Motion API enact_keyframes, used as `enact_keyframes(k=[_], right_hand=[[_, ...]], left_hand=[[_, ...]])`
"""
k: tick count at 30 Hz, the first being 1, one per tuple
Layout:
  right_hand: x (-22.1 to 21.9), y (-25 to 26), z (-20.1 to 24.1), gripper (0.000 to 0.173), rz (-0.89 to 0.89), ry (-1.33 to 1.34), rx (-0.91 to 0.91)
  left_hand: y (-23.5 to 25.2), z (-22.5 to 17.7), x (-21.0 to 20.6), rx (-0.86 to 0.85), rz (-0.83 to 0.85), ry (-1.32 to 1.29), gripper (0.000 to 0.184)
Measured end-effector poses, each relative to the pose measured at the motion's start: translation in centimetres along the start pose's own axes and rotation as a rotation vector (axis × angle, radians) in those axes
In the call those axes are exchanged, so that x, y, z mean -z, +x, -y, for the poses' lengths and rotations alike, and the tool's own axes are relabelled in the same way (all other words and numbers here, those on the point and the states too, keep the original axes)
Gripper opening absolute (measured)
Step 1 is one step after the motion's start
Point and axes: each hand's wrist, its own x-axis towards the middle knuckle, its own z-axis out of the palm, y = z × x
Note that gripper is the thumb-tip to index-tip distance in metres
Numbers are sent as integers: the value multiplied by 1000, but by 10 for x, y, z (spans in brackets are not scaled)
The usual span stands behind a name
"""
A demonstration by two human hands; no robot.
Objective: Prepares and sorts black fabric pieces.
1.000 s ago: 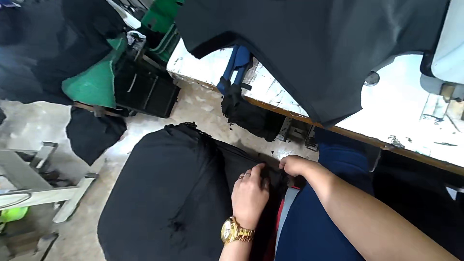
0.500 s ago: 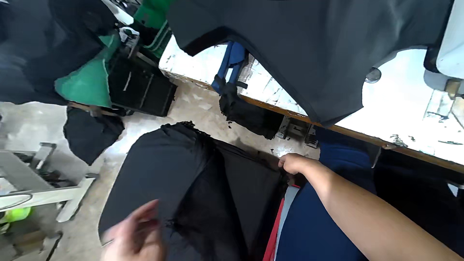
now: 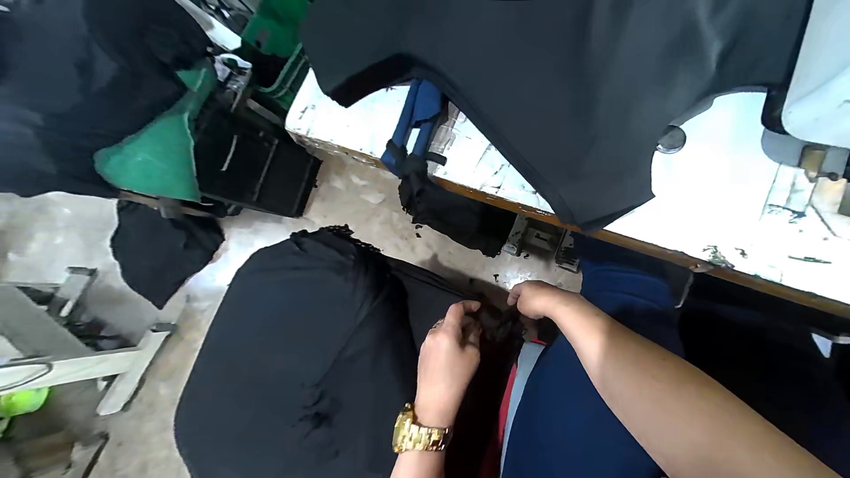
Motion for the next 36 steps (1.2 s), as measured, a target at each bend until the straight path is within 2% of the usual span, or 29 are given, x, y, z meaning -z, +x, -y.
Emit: enact_keyframes(k=[5, 9, 10, 12, 14, 16, 18, 20, 22, 24, 29, 33, 36], right_hand=[[-2, 4, -3, 40, -5, 7, 13], [-2, 8, 0, 39, 9, -6, 22], [-2, 7, 1, 40, 16, -5, 16], [-3, 6, 4, 42, 30, -1, -1], [-4, 7, 4, 42, 25, 10, 0], [-5, 7, 2, 40, 18, 9, 20], [-5, 5, 2, 39, 18, -2, 12], [-4, 1, 2, 40, 12, -6, 5], [-2, -3, 1, 40, -6, 2, 6], [0, -4, 0, 40, -8, -4, 8], [-3, 4, 2, 41, 6, -13, -2], [-4, 5, -1, 41, -4, 7, 2], [-3, 4, 2, 41, 14, 11, 1]], left_hand=[[-15, 8, 24, 45, 7, -328, 27], [-51, 43, 84, 27, -175, -544, 30], [-62, 58, 101, 53, -276, -510, 29], [-77, 86, 124, 147, -488, -251, 36], [-80, 84, 125, 170, -548, -19, 48], [-64, 51, 96, 23, -486, 13, 46], [-40, 10, 51, -46, -240, 23, 42], [-14, -9, 7, -90, -37, 142, 41], [1, -10, -17, -117, -28, 218, 36], [2, -8, -15, -79, -35, 172, 30], [-7, 1, 6, 127, 24, -160, 27], [-22, 12, 28, 99, -4, -414, 27], [-48, 41, 72, 54, -150, -550, 29]])
